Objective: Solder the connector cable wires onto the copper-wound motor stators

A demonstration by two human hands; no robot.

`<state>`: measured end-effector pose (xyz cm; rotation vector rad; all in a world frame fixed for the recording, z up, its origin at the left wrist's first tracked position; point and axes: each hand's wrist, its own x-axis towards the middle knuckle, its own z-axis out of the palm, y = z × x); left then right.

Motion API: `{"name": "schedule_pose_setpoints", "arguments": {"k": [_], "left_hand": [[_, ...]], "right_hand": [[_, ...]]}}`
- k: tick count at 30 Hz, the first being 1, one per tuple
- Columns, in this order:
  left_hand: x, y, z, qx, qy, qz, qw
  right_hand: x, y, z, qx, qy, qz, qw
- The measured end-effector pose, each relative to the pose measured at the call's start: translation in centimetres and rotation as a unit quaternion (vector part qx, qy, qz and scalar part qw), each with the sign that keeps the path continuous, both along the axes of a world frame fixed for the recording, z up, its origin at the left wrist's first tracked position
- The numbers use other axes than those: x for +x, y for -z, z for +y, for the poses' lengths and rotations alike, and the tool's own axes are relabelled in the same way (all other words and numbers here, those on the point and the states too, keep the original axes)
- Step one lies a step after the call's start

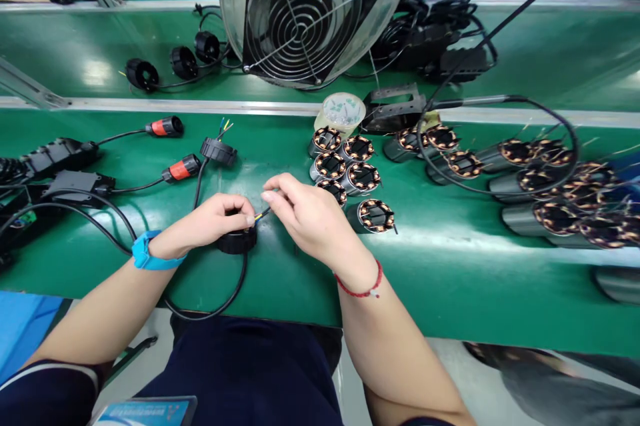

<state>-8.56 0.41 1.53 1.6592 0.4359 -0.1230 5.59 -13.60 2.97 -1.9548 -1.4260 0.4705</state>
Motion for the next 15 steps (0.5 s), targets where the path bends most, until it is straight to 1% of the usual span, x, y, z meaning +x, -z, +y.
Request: {"name": "schedule_pose_setpoints", "arguments": {"k": [2,4,6,12,15], "left_hand": [[0.01,0.01,0.04,0.000,-0.008,0.000,1.000],[0.02,0.07,0.08,0.003,-0.013,0.000,1.000],[0.01,0.14,0.13,0.010,-0.017,0.002,1.000],[-0.14,0.24,0.35,0.026,-0.020,-0.004,0.999],[-0.23,0.31,0.40,0.029,-0.014,-0.011,0.999]], "right_hand": [[0.14,-0.05,-0.03,0.018,0.001,0.004,1.000],[0.25,-0.15,-0.01,0.019,-0.020,-0.005,1.000],[0.31,-0.27,0.03,0.010,-0.038,-0.012,0.999],[0.14,-0.44,0.07,-0.023,-0.055,0.020,0.998],[-0.17,-0.38,0.16,-0.038,-0.038,0.012,0.998]]}}
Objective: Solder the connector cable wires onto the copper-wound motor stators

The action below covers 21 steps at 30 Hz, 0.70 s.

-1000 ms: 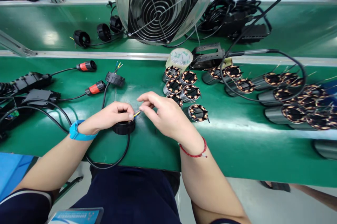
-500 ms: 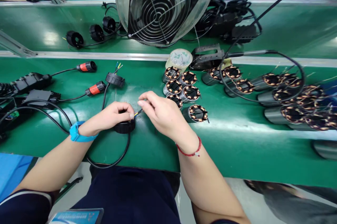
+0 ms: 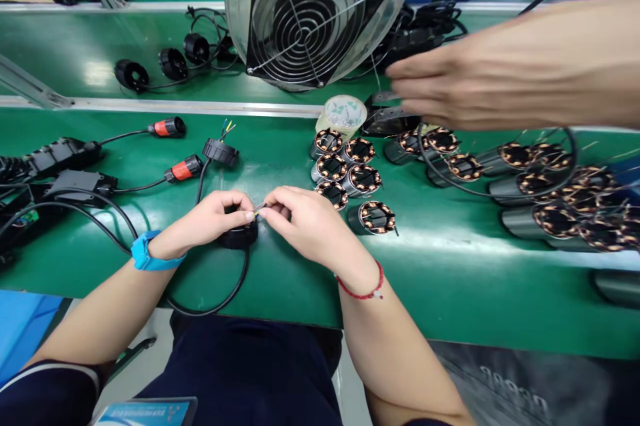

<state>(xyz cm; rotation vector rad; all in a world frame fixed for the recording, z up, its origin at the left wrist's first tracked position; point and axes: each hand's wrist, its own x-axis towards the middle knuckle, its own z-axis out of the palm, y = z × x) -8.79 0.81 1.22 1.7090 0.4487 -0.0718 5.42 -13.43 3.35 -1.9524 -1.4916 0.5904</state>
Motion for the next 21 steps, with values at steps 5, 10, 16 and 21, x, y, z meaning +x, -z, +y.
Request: {"name": "schedule_pose_setpoints", "arguments": {"k": [5,10,16,21], "left_hand": [[0.0,0.2,0.1,0.005,0.004,-0.012,1.000],[-0.1,0.3,0.3,0.009,-0.004,-0.005,1.000],[-0.2,0.6,0.5,0.008,-0.021,0.005,1.000],[-0.1,0.3,0.2,0.006,-0.018,0.006,1.000]], "right_hand": [[-0.7,0.3,0.3,-0.012,0.019,-0.005,1.000],[-0.9,0.7,0.5,-0.028,0.008,-0.027,0.999],[-0.7,-1.5,-2.4,0.091,0.074,-0.212,0.970],[-2.2,-0.4,-5.5,-0.136,0.047,-0.250,0.957]]}}
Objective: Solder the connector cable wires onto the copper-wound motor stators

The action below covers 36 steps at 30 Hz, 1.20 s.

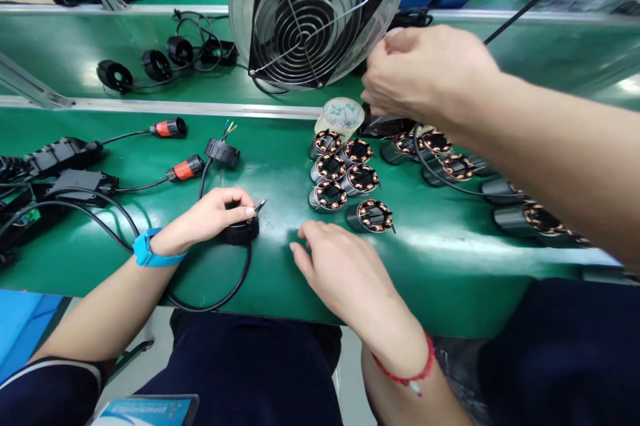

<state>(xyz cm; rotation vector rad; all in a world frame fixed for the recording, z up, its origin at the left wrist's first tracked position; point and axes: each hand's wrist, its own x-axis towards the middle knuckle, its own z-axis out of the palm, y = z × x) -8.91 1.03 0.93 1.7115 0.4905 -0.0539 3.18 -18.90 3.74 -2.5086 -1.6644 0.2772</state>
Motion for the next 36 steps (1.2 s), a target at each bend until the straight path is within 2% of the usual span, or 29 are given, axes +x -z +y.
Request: {"name": "schedule_pose_setpoints", "arguments": {"k": [2,4,6,9,11,13,16,18,20,22,27,36], "left_hand": [[0.0,-0.2,-0.1,0.001,0.002,0.000,1.000],[0.0,-0.3,-0.2,-0.003,0.003,0.000,1.000],[0.0,-0.3,-0.2,-0.012,0.008,-0.004,1.000],[-0.1,-0.1,-0.1,-0.022,0.019,-0.014,0.999],[-0.1,-0.1,0.0,-0.025,0.035,-0.020,0.999],[-0.2,-0.2,0.0,-0.031,0.062,-0.030,0.997],[-0.3,-0.5,0.1,-0.027,0.101,-0.047,0.993],[-0.4,-0.7,0.1,-0.013,0.116,-0.057,0.992],[-0.5,-0.8,0.1,-0.001,0.125,-0.066,0.990],[-0.5,-0.8,0.1,0.006,0.131,-0.076,0.988],[-0.4,-0.6,0.1,0.017,0.136,-0.088,0.987],[-0.4,-0.7,0.1,0.029,0.136,-0.083,0.987]], "right_hand": [[-0.6,1.5,-0.1,-0.074,0.022,-0.007,0.997],[-0.8,2.8,0.4,-0.095,0.034,0.004,0.995],[-0.6,3.5,1.0,-0.064,0.022,0.054,0.996],[-0.1,3.7,1.7,0.050,0.030,0.209,0.976],[0.1,3.6,2.1,0.147,0.089,0.335,0.926],[0.0,3.5,2.5,0.231,0.153,0.444,0.852],[-0.4,3.3,3.2,0.296,0.199,0.547,0.758],[-0.6,3.2,3.4,0.313,0.201,0.587,0.719],[-0.8,3.0,3.5,0.326,0.194,0.613,0.693],[-1.0,2.8,3.5,0.336,0.186,0.618,0.686],[-1.2,2.4,3.3,0.345,0.166,0.592,0.709],[-0.7,2.6,2.9,0.325,0.126,0.522,0.778]]}}
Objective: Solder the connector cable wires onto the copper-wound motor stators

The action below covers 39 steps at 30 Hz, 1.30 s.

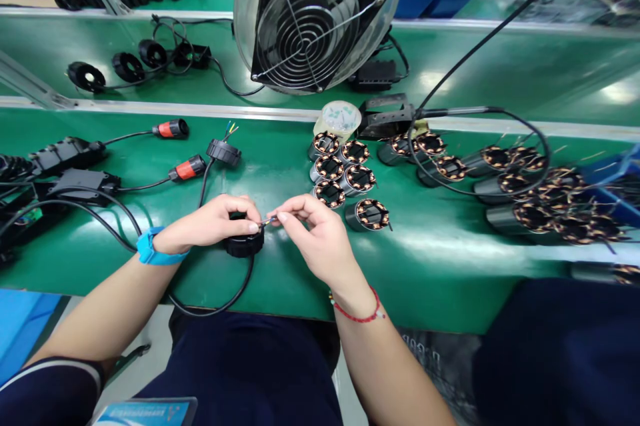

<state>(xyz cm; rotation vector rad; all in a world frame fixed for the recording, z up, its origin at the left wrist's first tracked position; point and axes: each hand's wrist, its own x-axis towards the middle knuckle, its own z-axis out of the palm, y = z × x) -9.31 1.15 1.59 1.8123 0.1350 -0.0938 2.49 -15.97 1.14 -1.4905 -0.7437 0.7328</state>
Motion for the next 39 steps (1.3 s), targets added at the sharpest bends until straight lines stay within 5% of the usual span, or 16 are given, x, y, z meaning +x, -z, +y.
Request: {"name": "schedule_pose_setpoints", "arguments": {"k": [15,29,39], "left_hand": [[0.0,-0.1,-0.1,0.021,-0.008,0.010,1.000],[0.2,0.4,-0.4,0.017,-0.048,0.004,0.999],[0.2,0.1,-0.2,0.084,-0.055,0.040,0.994]], "right_hand": [[0.6,-0.5,0.3,-0.087,-0.070,-0.099,0.989],[-0.3,1.1,1.3,-0.063,-0.028,-0.060,0.996],[-0.8,2.0,1.9,-0.045,-0.017,-0.034,0.998]]}}
